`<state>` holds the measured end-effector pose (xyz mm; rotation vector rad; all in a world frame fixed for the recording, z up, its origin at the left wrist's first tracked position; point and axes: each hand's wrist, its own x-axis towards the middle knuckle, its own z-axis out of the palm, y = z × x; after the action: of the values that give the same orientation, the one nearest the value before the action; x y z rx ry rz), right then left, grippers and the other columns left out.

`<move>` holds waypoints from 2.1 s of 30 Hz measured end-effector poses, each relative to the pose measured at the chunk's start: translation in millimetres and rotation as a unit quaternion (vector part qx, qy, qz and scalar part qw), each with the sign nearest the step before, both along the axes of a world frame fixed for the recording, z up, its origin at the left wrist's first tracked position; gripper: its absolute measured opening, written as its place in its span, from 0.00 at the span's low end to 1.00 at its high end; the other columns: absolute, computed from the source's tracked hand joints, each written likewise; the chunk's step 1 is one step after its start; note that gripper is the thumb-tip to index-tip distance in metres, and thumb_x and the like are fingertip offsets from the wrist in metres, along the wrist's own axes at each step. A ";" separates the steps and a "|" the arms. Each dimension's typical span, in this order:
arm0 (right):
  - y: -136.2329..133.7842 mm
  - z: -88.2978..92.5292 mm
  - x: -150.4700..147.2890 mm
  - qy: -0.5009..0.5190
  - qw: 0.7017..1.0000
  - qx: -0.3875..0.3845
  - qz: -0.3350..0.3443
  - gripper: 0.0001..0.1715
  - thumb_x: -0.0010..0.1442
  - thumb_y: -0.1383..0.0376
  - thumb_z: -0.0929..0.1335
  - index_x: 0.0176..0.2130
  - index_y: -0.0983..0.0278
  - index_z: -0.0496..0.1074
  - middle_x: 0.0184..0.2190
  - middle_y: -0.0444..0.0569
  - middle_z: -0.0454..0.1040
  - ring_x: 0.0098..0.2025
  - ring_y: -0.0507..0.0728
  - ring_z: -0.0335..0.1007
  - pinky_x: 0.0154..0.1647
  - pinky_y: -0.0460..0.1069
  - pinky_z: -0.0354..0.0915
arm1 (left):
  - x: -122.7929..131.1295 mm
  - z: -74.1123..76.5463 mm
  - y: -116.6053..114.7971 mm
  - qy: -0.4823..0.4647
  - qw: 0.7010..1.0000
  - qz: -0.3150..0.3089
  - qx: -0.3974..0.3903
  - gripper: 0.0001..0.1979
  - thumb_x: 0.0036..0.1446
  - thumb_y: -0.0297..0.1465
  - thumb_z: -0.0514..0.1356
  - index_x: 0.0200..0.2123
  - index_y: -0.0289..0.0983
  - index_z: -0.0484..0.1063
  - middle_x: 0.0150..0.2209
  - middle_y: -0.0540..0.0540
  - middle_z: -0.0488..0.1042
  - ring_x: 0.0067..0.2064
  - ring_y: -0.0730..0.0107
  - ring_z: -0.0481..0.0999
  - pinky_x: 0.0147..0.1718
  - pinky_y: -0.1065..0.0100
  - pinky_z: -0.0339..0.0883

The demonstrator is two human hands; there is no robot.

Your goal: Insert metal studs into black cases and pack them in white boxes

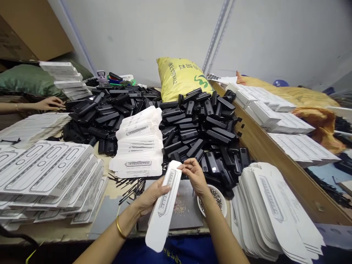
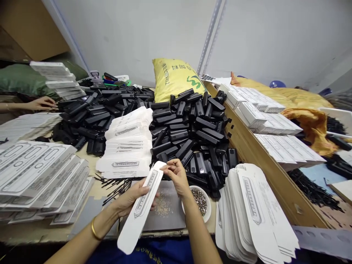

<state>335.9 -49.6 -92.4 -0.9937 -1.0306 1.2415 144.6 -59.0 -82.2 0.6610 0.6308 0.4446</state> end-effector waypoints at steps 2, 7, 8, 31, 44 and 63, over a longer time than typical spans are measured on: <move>-13.4 -6.4 -17.2 -0.046 0.995 -0.037 -0.077 0.15 0.55 0.56 0.70 0.40 0.60 0.70 0.41 0.49 0.74 0.45 0.57 0.69 0.47 0.53 0.63 | 2.7 2.8 -4.6 0.007 0.998 0.044 0.036 0.45 0.53 0.36 0.65 0.66 0.50 0.40 0.45 0.41 0.73 0.35 0.63 0.79 0.34 0.61 0.72; -37.9 -15.6 -51.8 -0.084 0.983 -0.086 -0.142 0.16 0.58 0.52 0.66 0.29 0.62 0.71 0.44 0.50 0.71 0.47 0.57 0.67 0.46 0.50 0.63 | 8.4 4.6 -14.4 0.032 0.990 0.061 0.122 0.41 0.52 0.36 0.65 0.63 0.47 0.46 0.49 0.44 0.70 0.41 0.66 0.75 0.40 0.66 0.69; -40.2 -15.5 -54.8 -0.050 0.986 -0.092 -0.132 0.16 0.58 0.52 0.67 0.28 0.61 0.69 0.38 0.47 0.72 0.41 0.56 0.68 0.41 0.49 0.64 | 9.5 3.1 -16.5 0.041 0.988 0.062 0.135 0.39 0.52 0.36 0.65 0.62 0.44 0.48 0.47 0.45 0.71 0.42 0.67 0.74 0.41 0.67 0.68; -76.2 -18.8 -51.1 0.090 0.972 -0.139 -0.168 0.17 0.53 0.53 0.71 0.36 0.61 0.69 0.32 0.43 0.72 0.33 0.53 0.68 0.34 0.47 0.64 | 0.9 -9.8 -36.4 0.163 0.959 0.072 0.219 0.43 0.61 0.45 0.53 0.67 0.39 0.27 0.32 0.48 0.72 0.31 0.68 0.72 0.34 0.65 0.66; 6.9 -40.0 -14.5 -0.407 0.894 -0.064 -0.177 0.24 0.54 0.69 0.64 0.51 0.64 0.67 0.48 0.57 0.71 0.52 0.62 0.65 0.55 0.58 0.58 | -28.5 2.5 -14.2 0.519 0.727 0.124 0.433 0.34 0.49 0.48 0.61 0.54 0.34 0.62 0.49 0.37 0.73 0.50 0.49 0.72 0.48 0.54 0.65; 11.2 -26.2 -43.4 -0.617 0.787 -0.004 -0.006 0.26 0.56 0.62 0.67 0.55 0.60 0.67 0.54 0.58 0.64 0.57 0.66 0.58 0.55 0.58 0.54 | -54.0 -22.9 24.1 0.520 0.767 0.114 0.357 0.28 0.51 0.48 0.57 0.48 0.33 0.68 0.45 0.38 0.76 0.46 0.51 0.74 0.43 0.59 0.66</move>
<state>292.5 -38.4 -118.6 -1.8796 -1.9770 0.4322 90.6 -34.9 -105.1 1.6142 1.6540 0.5281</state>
